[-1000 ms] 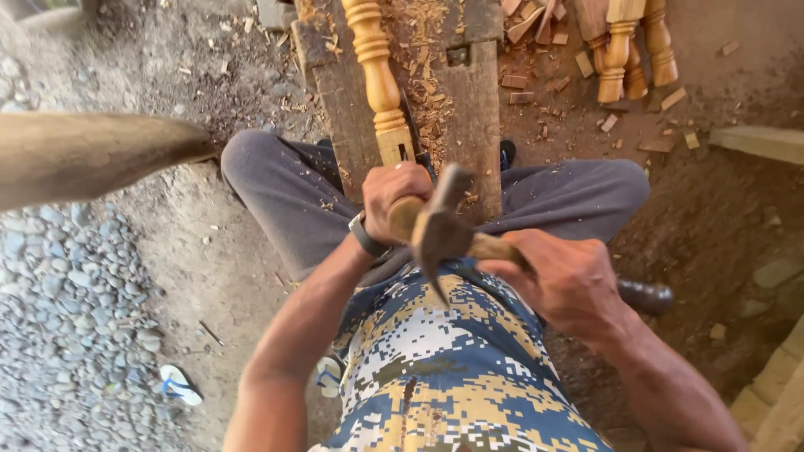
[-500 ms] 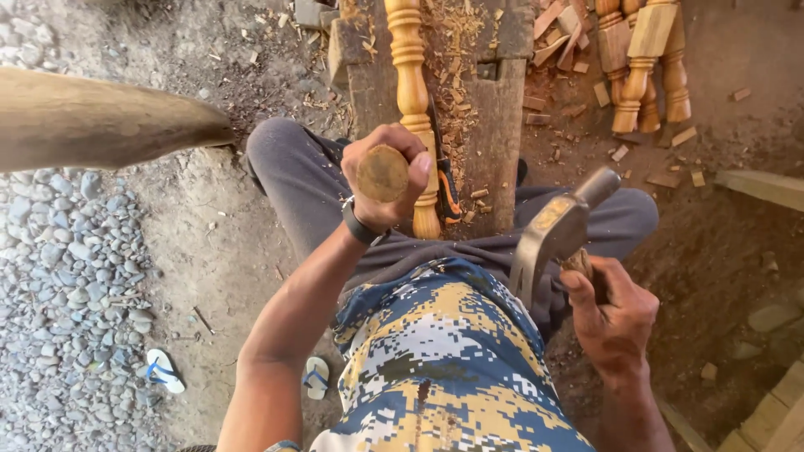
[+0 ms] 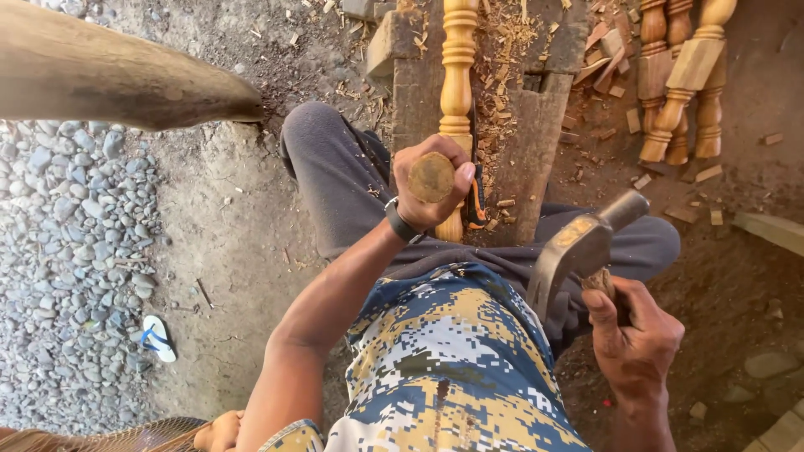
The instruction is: Carving decorative details into a wooden furniture leg using a hammer, chisel, and knife.
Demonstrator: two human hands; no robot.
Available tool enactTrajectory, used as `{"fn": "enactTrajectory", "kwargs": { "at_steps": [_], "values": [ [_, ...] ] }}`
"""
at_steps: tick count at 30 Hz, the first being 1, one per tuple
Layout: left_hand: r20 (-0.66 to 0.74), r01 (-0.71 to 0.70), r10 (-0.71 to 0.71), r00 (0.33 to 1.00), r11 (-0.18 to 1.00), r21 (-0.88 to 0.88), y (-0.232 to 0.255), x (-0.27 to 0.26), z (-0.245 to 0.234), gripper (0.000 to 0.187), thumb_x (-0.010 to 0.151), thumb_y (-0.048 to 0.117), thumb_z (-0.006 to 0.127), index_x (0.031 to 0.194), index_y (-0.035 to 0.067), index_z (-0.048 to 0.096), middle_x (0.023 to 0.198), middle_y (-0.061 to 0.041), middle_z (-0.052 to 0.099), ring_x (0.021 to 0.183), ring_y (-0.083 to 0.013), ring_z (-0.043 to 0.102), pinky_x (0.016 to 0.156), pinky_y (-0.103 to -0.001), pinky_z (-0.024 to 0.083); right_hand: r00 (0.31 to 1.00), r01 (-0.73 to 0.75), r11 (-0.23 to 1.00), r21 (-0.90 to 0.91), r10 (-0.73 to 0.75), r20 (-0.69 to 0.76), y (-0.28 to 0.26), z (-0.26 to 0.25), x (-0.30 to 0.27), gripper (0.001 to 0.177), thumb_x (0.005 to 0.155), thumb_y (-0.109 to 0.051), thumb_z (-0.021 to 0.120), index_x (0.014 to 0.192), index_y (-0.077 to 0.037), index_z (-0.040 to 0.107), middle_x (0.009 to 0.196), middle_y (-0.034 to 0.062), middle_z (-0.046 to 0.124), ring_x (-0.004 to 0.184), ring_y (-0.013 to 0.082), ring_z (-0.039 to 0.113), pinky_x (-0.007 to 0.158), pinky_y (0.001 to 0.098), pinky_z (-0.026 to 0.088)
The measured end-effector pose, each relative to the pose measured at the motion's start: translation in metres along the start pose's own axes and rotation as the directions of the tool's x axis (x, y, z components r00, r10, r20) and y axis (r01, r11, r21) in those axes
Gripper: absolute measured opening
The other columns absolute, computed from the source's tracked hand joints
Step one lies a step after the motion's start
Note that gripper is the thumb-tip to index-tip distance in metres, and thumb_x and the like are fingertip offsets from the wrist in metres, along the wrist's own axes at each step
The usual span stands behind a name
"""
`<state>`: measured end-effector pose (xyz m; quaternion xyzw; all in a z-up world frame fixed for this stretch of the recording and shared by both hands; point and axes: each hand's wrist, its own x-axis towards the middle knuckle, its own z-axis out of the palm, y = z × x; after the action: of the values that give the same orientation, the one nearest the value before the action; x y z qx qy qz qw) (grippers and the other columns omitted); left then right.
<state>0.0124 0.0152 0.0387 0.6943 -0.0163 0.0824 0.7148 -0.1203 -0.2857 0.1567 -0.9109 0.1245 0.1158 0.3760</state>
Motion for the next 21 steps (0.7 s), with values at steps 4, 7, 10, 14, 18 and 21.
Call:
{"fn": "enactTrajectory", "kwargs": {
  "at_steps": [4, 7, 10, 14, 18, 21],
  "values": [
    [0.011, -0.008, 0.009, 1.000, 0.998, -0.065, -0.002, -0.002, -0.002, 0.008, 0.091, 0.012, 0.073, 0.094, 0.007, 0.067, 0.083, -0.003, 0.071, 0.064, -0.0151, 0.059, 0.063, -0.028, 0.052, 1.000, 0.014, 1.000, -0.014, -0.014, -0.005, -0.006, 0.002, -0.001, 0.037, 0.103, -0.028, 0.084, 0.119, 0.006, 0.079, 0.079, 0.0063, 0.069, 0.062, 0.0140, 0.049, 0.058, 0.0301, 0.039],
    [0.025, -0.028, 0.033, 0.999, 0.983, -0.180, 0.006, 0.005, -0.004, 0.013, 0.091, 0.009, 0.074, 0.102, 0.009, 0.066, 0.092, -0.004, 0.070, 0.073, -0.0155, 0.063, 0.070, -0.029, 0.055, 1.000, 0.022, 1.000, -0.004, -0.022, -0.016, -0.003, 0.003, 0.000, 0.036, 0.100, -0.030, 0.084, 0.115, 0.003, 0.080, 0.071, 0.0030, 0.066, 0.056, 0.0120, 0.045, 0.053, 0.0294, 0.036],
    [0.021, -0.050, 0.060, 0.998, 0.942, -0.331, 0.022, 0.024, -0.007, 0.031, 0.092, 0.008, 0.080, 0.114, 0.012, 0.057, 0.107, -0.004, 0.062, 0.078, -0.0141, 0.065, 0.071, -0.027, 0.060, 1.000, 0.007, 1.000, 0.006, -0.007, -0.013, 0.000, 0.004, 0.000, 0.036, 0.099, -0.032, 0.083, 0.114, 0.001, 0.081, 0.069, 0.0017, 0.066, 0.054, 0.0116, 0.046, 0.051, 0.0290, 0.036],
    [0.035, -0.034, 0.074, 0.997, 0.761, -0.648, 0.027, 0.053, -0.006, 0.056, 0.085, 0.015, 0.100, 0.117, 0.013, 0.054, 0.109, -0.004, 0.070, 0.081, -0.0174, 0.077, 0.064, -0.033, 0.072, 1.000, 0.010, 1.000, 0.017, -0.010, -0.010, -0.001, 0.006, 0.000, 0.034, 0.097, -0.031, 0.083, 0.112, 0.000, 0.080, 0.068, -0.0003, 0.067, 0.053, 0.0099, 0.047, 0.051, 0.0277, 0.038],
    [0.112, 0.005, 0.062, 0.992, 0.858, -0.513, 0.019, 0.057, -0.006, 0.064, 0.088, 0.047, 0.092, 0.136, 0.011, 0.071, 0.115, -0.006, 0.084, 0.105, -0.0155, 0.083, 0.102, -0.031, 0.073, 0.999, 0.026, 0.999, 0.038, -0.025, -0.025, -0.005, 0.005, -0.004, 0.029, 0.097, -0.025, 0.085, 0.110, 0.001, 0.078, 0.070, -0.0007, 0.065, 0.055, 0.0108, 0.047, 0.053, 0.0279, 0.039],
    [0.242, 0.056, 0.054, 0.969, 0.903, -0.427, 0.021, 0.061, 0.010, 0.079, 0.110, 0.068, 0.075, 0.161, 0.010, 0.058, 0.152, -0.008, 0.070, 0.121, -0.0186, 0.073, 0.118, -0.037, 0.062, 0.996, 0.085, 0.994, 0.071, -0.082, -0.043, -0.004, 0.008, -0.007, 0.035, 0.096, -0.026, 0.085, 0.114, 0.003, 0.081, 0.070, 0.0006, 0.070, 0.051, 0.0095, 0.047, 0.050, 0.0274, 0.038]
  ]
}}
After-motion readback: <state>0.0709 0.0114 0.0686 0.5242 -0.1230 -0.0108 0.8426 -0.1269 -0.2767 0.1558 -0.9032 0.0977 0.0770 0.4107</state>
